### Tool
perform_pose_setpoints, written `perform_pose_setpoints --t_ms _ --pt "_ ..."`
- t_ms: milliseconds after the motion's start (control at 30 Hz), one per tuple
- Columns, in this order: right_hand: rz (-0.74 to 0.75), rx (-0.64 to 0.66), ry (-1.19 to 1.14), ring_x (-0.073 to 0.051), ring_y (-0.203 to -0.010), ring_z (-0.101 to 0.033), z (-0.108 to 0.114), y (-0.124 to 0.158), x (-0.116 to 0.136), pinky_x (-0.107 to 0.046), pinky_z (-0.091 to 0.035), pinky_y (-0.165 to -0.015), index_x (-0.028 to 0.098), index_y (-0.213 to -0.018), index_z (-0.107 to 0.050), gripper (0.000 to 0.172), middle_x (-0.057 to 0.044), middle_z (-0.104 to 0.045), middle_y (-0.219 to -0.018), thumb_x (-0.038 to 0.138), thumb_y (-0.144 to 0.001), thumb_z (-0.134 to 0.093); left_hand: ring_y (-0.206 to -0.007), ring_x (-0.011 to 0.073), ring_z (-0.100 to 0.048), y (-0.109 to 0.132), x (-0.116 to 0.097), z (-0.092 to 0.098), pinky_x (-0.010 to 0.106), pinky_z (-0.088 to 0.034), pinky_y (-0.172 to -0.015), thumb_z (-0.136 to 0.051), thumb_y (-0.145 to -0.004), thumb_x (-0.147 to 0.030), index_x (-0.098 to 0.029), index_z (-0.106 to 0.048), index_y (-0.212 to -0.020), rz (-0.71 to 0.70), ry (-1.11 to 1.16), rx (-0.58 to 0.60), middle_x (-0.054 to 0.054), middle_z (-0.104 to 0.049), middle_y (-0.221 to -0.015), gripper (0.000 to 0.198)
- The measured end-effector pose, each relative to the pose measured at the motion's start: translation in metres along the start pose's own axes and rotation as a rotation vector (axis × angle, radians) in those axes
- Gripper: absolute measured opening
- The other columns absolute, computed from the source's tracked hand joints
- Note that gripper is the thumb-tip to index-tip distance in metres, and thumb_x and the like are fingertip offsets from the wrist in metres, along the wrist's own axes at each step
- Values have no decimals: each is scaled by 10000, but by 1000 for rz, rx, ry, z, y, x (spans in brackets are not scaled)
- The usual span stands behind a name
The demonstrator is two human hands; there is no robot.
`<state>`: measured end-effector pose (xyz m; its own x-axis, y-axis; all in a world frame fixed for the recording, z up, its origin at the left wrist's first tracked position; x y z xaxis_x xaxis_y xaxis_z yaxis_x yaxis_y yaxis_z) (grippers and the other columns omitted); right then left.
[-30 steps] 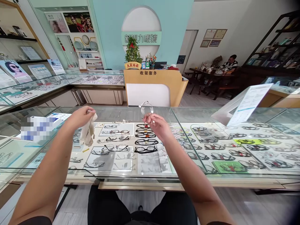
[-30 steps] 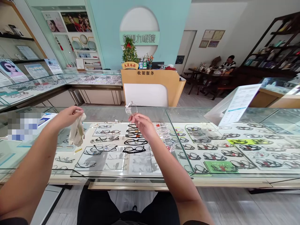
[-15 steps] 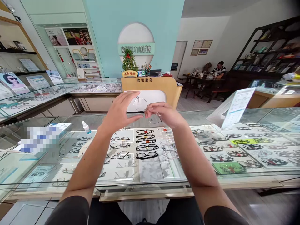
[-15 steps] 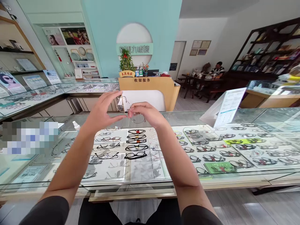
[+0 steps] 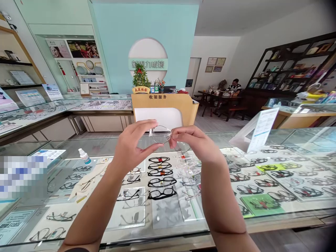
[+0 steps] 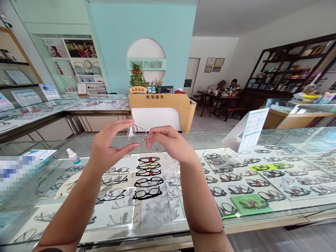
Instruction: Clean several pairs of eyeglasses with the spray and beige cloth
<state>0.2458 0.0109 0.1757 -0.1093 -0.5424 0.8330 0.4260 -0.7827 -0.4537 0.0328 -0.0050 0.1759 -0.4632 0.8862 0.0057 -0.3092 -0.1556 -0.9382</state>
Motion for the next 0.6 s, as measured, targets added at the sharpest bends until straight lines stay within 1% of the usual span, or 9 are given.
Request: perform_pose_setpoints --t_ms 100,200,267,300,367,467,500,533,600 --pt "7 -45 93 -190 -842 -646 1 1 1 -374 -477 -842 259 -769 -783 352 5 -750 -806 395 -1067 -655 -1298 286 -811 -1 1 -3 445 -655 -1123 -921 -971 -441 -312 -727 -1458 8 2 -12 74 -843 -1394 540" --pt "27 -109 170 -179 -787 -600 -1 1 3 -368 -468 -784 250 -753 -774 480 -1 -709 -768 537 -1113 -637 -1289 290 -815 -1 2 -2 449 -654 -1131 -914 -975 -449 -324 -741 -1448 -12 -14 -18 69 -845 -1390 519" --pt "76 -160 189 -174 -782 -604 -2 1 7 -367 -485 -790 249 -760 -764 532 -2 -706 -769 601 -1128 -613 -1273 295 -820 -1 2 0 457 -656 -1127 -908 -975 -477 -319 -754 -1427 -29 -34 -26 71 -849 -1377 503" --pt "117 -193 193 -177 -804 -624 -2 1 9 -369 -504 -812 251 -783 -764 529 -5 -719 -792 610 -1135 -600 -1262 296 -821 -2 2 2 462 -657 -1123 -905 -977 -491 -315 -759 -1415 -28 -46 -32 71 -852 -1365 494" --pt "223 -291 206 -192 -902 -682 1 1 13 -384 -545 -892 263 -884 -775 452 -15 -766 -901 593 -1137 -598 -1242 299 -820 -2 5 6 477 -657 -1113 -904 -975 -508 -306 -763 -1390 0 -68 -63 68 -855 -1334 483" --pt "394 -481 285 -232 -1101 -729 7 4 17 -440 -571 -1020 290 -1135 -765 270 -42 -795 -1155 541 -1086 -677 -1230 307 -803 0 15 15 497 -657 -1085 -921 -954 -524 -302 -763 -1370 106 -76 -183 72 -846 -1302 497" --pt "439 -526 332 -250 -1160 -730 7 4 17 -462 -572 -1049 298 -1218 -745 282 -54 -787 -1229 526 -1055 -719 -1234 309 -797 1 19 18 499 -657 -1069 -924 -950 -527 -304 -756 -1380 147 -72 -225 75 -838 -1304 513" --pt "478 -558 385 -267 -1204 -727 5 4 17 -483 -573 -1064 303 -1287 -722 342 -66 -776 -1284 514 -1021 -760 -1238 310 -792 3 22 20 499 -657 -1051 -923 -950 -531 -306 -746 -1398 185 -66 -261 78 -829 -1312 531" --pt "530 -590 496 -294 -1239 -718 0 2 16 -513 -580 -1065 312 -1375 -684 466 -82 -761 -1332 492 -967 -821 -1238 308 -789 7 29 23 499 -653 -1028 -914 -957 -542 -312 -726 -1430 244 -59 -309 80 -813 -1328 558"
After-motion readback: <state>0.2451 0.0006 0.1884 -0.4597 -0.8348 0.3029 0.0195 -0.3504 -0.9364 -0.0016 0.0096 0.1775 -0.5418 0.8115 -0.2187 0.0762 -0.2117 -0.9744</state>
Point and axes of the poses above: each hand's wrist, its own y-axis away from the middle knuckle, its own z-axis out of the back of the hand, x = y × z, the point moved 6 cm from there along -y, towards the middle knuckle
